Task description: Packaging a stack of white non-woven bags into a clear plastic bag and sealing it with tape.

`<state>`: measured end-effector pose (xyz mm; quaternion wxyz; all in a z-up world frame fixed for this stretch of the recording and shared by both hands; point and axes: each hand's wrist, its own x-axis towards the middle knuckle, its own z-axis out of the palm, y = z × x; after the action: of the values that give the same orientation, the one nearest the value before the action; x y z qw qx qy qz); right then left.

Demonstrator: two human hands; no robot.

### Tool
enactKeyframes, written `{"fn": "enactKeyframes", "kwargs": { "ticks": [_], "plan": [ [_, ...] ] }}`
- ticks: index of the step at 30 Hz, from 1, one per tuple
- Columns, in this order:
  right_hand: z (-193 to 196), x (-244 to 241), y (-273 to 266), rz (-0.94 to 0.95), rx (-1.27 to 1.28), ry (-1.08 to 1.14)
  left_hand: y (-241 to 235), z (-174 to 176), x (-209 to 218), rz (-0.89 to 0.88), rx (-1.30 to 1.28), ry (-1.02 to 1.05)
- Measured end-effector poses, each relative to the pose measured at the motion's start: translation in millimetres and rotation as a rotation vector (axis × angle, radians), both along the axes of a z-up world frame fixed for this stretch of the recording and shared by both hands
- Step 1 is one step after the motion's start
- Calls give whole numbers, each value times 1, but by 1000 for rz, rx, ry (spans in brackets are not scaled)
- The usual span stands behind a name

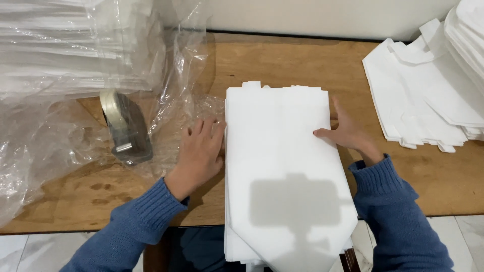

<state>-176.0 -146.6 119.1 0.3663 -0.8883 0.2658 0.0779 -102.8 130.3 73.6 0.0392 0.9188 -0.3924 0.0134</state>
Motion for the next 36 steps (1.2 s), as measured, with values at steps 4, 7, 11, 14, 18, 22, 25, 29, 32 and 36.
{"fn": "enactKeyframes", "kwargs": {
  "ticks": [4, 7, 11, 14, 18, 22, 25, 29, 32, 36],
  "plan": [
    [25, 3, 3, 40, -106, -40, 9, -46, 26, 120, 144, -179],
    [40, 1, 10, 116, -166, -191, 16, -53, 53, 205, 104, -189],
    [51, 5, 26, 380, -338, -272, 23, -22, 81, 254, -196, -376],
    [46, 16, 29, 448, -434, -151, 23, 20, 99, 304, -393, -473],
    [37, 32, 28, 623, -509, -315, 7, 73, 128, 329, -683, -648],
    [54, 38, 54, 553, -479, -382, -16, 117, 124, 260, -831, -846],
    [82, 34, 82, 364, -7, -346, -38, 136, 110, 170, -900, -992],
    [105, 35, 114, 382, 350, -307, -64, 152, 81, 144, -837, -1155],
    [89, 50, 115, 340, 385, -514, -66, 167, 53, -51, -948, -1210],
    [61, 81, 72, 437, -141, -1422, -63, 176, 37, -539, -1101, -1409]
  ]
}}
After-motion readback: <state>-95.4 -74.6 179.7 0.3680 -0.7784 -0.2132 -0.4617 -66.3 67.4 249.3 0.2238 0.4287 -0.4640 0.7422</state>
